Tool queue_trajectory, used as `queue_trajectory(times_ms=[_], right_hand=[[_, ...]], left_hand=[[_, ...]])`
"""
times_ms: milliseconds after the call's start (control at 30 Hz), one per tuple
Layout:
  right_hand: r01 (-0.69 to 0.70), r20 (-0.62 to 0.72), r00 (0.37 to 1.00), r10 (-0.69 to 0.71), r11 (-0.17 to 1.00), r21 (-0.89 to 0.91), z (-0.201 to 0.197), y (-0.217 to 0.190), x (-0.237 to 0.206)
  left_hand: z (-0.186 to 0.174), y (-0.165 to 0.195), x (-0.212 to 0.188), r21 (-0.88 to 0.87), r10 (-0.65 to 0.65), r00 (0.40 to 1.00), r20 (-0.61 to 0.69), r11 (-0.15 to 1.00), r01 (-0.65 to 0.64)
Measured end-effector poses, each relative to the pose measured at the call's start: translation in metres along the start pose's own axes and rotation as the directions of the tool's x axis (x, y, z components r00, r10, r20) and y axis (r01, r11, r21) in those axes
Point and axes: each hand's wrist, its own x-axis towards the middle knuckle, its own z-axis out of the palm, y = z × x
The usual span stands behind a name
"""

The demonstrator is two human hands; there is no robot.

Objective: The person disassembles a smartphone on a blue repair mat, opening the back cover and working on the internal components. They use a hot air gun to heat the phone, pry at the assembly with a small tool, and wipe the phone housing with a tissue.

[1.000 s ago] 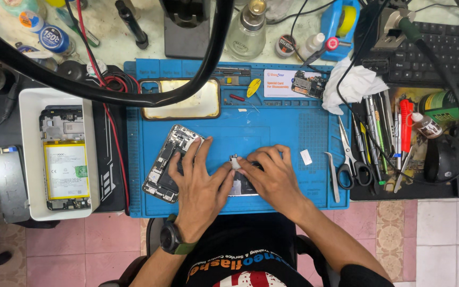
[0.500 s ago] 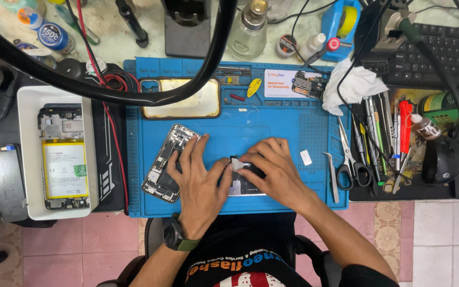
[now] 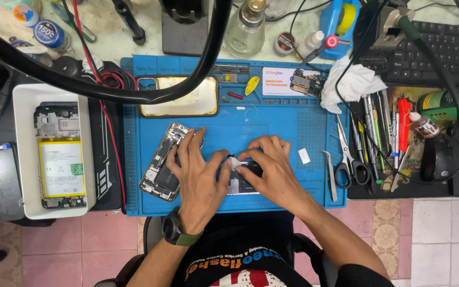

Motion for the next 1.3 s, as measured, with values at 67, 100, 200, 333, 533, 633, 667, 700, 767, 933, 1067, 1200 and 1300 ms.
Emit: queue_trajectory(times_ms=[67, 100, 200, 333, 533, 633, 667, 700, 767, 933, 1067, 1200, 1300], right_hand=[[-0.043, -0.003, 0.999, 0.043, 0.999, -0.007, 0.000, -0.003, 0.000], [-0.063, -0.003, 0.998, 0.063, 0.998, -0.008, 0.000, -0.004, -0.001], [-0.091, -0.009, 0.996, 0.091, 0.996, 0.018, 0.001, -0.007, -0.001], [-0.074, -0.059, 0.995, 0.075, 0.997, 0.020, 0.003, -0.009, -0.005], [0.085, -0.154, 0.982, -0.110, 0.983, -0.162, 0.009, -0.014, -0.012], [0.155, -0.146, 0.970, -0.197, 0.954, -0.258, 0.011, -0.013, -0.012], [0.176, -0.134, 0.965, -0.225, 0.937, -0.302, 0.012, -0.012, -0.013], [0.195, -0.122, 0.961, -0.250, 0.918, -0.346, 0.012, -0.011, -0.013], [0.268, -0.081, 0.945, -0.317, 0.892, -0.364, 0.010, -0.006, -0.012], [0.462, 0.035, 0.864, -0.503, 0.763, -0.452, -0.001, 0.008, -0.003], [0.529, 0.045, 0.815, -0.578, 0.709, -0.467, -0.008, 0.014, 0.001], [0.483, -0.100, 0.782, -0.615, 0.700, -0.526, 0.002, 0.008, -0.007], [0.485, -0.088, 0.757, -0.647, 0.647, -0.588, 0.010, 0.007, -0.010]], left_hand=[[0.000, 0.001, 0.001, 0.003, 0.013, 1.000, 0.003, 1.000, -0.013], [0.000, 0.001, 0.002, 0.005, 0.018, 1.000, 0.004, 1.000, -0.019], [-0.001, 0.001, 0.002, -0.001, 0.008, 1.000, 0.015, 1.000, -0.008], [0.000, 0.001, 0.002, -0.004, 0.021, 1.000, -0.001, 1.000, -0.021], [0.000, 0.000, 0.002, -0.003, 0.017, 1.000, 0.008, 1.000, -0.017], [-0.001, -0.001, 0.002, 0.011, 0.027, 1.000, 0.001, 1.000, -0.027], [-0.001, -0.001, 0.002, 0.019, 0.029, 1.000, 0.000, 0.999, -0.029], [-0.002, -0.001, 0.001, 0.025, 0.032, 0.999, 0.002, 0.999, -0.032], [-0.002, -0.001, 0.000, 0.036, 0.031, 0.999, 0.014, 0.999, -0.031], [-0.004, -0.002, -0.003, 0.066, 0.057, 0.998, 0.023, 0.996, -0.059], [-0.005, -0.003, -0.004, 0.070, 0.071, 0.997, 0.032, 0.995, -0.073], [-0.004, -0.003, -0.004, 0.058, 0.054, 0.998, 0.040, 0.997, -0.056], [-0.004, -0.004, -0.005, 0.051, 0.057, 0.997, 0.048, 0.997, -0.059]])
